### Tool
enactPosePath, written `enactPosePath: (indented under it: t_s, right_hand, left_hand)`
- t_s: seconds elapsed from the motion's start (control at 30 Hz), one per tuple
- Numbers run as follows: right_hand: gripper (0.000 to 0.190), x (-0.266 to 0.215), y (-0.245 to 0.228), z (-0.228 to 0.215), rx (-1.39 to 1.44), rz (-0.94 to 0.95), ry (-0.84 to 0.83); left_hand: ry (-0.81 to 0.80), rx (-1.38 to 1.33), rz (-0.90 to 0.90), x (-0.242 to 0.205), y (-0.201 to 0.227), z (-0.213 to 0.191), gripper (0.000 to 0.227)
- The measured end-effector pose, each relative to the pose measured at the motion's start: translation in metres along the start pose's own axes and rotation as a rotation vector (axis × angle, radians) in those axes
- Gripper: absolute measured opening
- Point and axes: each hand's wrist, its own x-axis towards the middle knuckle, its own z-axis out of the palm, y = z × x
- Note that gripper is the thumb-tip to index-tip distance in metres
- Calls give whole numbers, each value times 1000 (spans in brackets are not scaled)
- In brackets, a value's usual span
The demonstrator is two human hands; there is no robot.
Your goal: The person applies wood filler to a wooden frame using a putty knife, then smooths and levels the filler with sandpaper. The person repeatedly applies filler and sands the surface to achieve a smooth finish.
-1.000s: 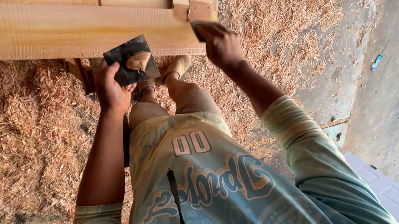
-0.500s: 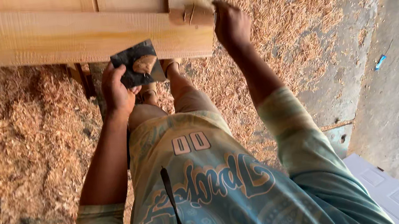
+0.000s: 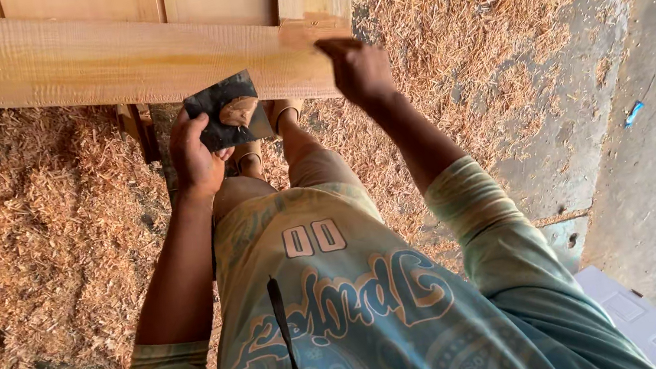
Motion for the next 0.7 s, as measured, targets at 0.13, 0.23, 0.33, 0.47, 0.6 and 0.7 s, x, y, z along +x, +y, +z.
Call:
enactPosePath:
  t_s: [0.13,0.23,0.33,0.47,0.6,0.7]
  right_hand:
    - [43,-22,-15,13,-95,-24,114]
    - [50,-31,-17,24,-185,-196,268]
    - [39,-34,-4,26,7,2,-72]
    - [38,2,7,32,-69,136,87]
    - [48,-20,-30,69,-144,19,-22]
    - [28,-40,-7,67,16,-55,323]
  left_hand:
    - [-3,35,3,-16,1,-5,18]
    - [-18,88,27,-4,5,0,21]
    - [-16,61,10,-13,1,1,22]
    - [-85,79,26,3,1,12,25]
    - [-42,84,-29,-2,1,19,25]
    - [-83,164,-19,12,-2,36,30]
